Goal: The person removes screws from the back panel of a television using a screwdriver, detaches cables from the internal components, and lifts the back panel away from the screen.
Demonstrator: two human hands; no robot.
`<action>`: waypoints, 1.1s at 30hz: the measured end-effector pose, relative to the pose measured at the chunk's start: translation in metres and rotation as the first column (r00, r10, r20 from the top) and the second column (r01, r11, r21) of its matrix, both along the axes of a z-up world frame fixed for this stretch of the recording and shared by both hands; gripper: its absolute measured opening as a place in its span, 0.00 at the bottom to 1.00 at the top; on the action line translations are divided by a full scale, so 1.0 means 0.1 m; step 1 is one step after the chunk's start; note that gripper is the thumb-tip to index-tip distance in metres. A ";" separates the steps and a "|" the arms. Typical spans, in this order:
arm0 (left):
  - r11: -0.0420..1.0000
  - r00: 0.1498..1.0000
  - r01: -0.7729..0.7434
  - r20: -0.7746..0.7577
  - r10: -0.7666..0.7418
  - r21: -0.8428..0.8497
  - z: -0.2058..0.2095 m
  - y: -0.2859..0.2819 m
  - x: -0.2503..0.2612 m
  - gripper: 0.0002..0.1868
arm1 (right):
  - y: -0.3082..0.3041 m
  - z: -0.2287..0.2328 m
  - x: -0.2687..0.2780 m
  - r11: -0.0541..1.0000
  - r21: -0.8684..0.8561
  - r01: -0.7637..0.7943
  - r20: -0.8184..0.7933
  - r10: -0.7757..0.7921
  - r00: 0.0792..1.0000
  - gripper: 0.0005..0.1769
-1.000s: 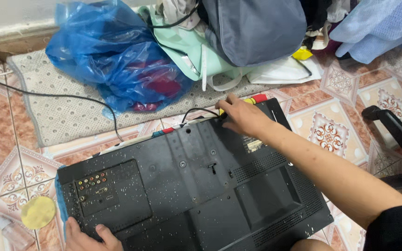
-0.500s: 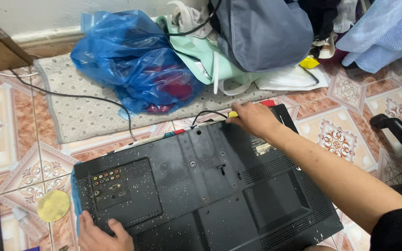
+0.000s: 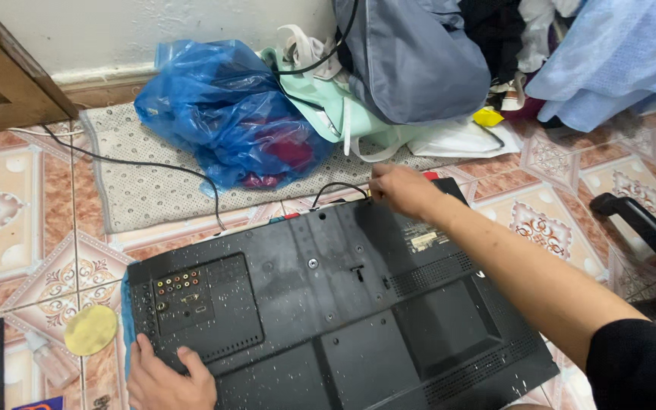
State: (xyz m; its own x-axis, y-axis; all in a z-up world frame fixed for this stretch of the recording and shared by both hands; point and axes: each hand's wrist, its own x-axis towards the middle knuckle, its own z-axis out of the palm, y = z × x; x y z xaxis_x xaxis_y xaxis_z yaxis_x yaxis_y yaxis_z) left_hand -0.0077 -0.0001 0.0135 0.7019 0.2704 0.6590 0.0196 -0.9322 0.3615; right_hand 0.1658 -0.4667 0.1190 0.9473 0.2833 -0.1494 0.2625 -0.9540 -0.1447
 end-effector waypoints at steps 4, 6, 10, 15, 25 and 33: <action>0.999 0.998 -0.038 -0.046 0.038 0.003 -0.03 -0.01 -0.08 0.29 | -0.18 0.54 -0.30 0.998 0.025 -0.055 0.095 0.052 0.994 0.21; 0.998 0.990 -0.060 -0.131 0.058 -0.014 -0.03 0.03 -0.10 0.32 | -0.32 0.64 -0.61 0.960 0.230 0.159 0.115 -0.189 0.975 0.22; 0.992 0.983 -0.023 -0.183 0.001 -0.121 -0.24 0.13 0.07 0.34 | -0.51 0.73 -1.67 0.695 0.555 0.458 0.000 -0.550 0.835 0.18; 0.845 0.884 -0.039 -0.412 -0.220 -0.534 -0.69 0.53 -0.09 0.37 | -0.76 0.65 -3.71 -0.445 0.805 0.391 -0.583 -0.476 0.658 0.08; 0.974 0.346 -0.124 -0.928 -0.137 -0.190 -0.71 1.16 -0.85 0.51 | -0.69 0.41 -4.35 -0.456 0.773 0.441 -0.606 -0.325 0.726 0.13; 0.978 0.243 -0.200 -0.964 0.109 0.060 -0.43 0.94 -1.19 0.70 | -1.78 -0.65 -3.80 0.125 0.476 0.871 -0.350 -0.881 0.318 0.19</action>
